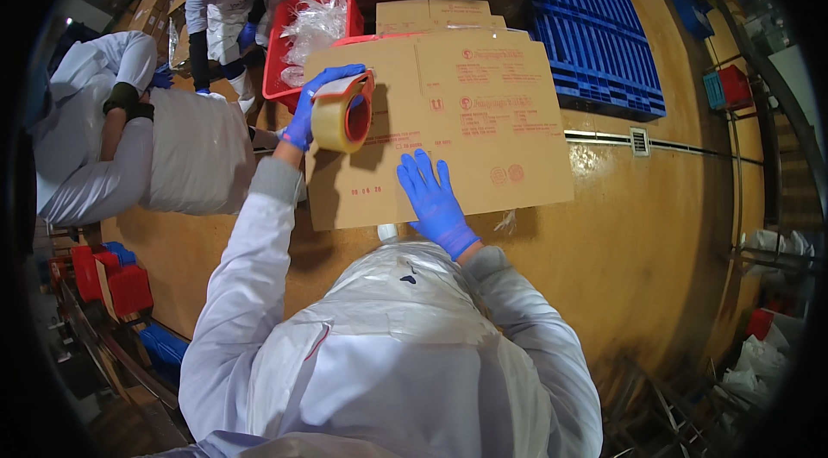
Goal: The person tapes cardboard boxes on a conveyor belt using a handheld tape dispenser. They repeatedly apply tape across the top seam of each box and move the sealed boxes along the line. Other workers in protective gear are visible in the background.
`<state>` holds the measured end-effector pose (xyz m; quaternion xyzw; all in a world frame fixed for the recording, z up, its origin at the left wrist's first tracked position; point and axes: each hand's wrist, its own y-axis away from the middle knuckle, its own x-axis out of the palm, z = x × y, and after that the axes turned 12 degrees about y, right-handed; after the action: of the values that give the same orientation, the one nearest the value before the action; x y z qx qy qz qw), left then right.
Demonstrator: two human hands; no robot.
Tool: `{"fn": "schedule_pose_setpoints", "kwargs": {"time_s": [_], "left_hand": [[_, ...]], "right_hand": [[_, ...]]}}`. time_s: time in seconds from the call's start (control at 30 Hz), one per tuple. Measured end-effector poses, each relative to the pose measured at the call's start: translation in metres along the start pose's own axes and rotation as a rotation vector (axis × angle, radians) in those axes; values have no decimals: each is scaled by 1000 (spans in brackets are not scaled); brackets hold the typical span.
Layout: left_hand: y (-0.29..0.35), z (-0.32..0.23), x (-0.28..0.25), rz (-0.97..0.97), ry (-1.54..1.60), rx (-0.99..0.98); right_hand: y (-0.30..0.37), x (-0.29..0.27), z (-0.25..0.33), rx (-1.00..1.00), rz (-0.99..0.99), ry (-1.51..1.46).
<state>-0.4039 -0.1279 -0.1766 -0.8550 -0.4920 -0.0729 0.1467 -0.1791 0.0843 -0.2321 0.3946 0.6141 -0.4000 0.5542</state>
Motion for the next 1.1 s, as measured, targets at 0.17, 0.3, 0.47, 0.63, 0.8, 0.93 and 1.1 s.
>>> {"fn": "schedule_pose_setpoints", "kwargs": {"time_s": [0.17, 0.3, 0.47, 0.63, 0.8, 0.93, 1.1], "left_hand": [[32, 18, 8, -95, 223, -505], [123, 12, 37, 30, 45, -491], [110, 32, 18, -11, -11, -332], [128, 96, -13, -250, -147, -310], [165, -39, 25, -371, -515, 249], [179, -178, 12, -484, 944, 488], [197, -157, -29, -610, 543, 462]], "right_hand": [[-1, 7, 2, 43, 28, 53], [-1, 3, 2, 67, 77, -21], [-1, 3, 7, 84, -47, -40], [-10, -1, 14, 53, -33, -42], [-12, -23, -8, 93, -166, -250], [-18, -135, -35, 40, -492, -654], [64, -123, -103, 598, -737, -493]]}}
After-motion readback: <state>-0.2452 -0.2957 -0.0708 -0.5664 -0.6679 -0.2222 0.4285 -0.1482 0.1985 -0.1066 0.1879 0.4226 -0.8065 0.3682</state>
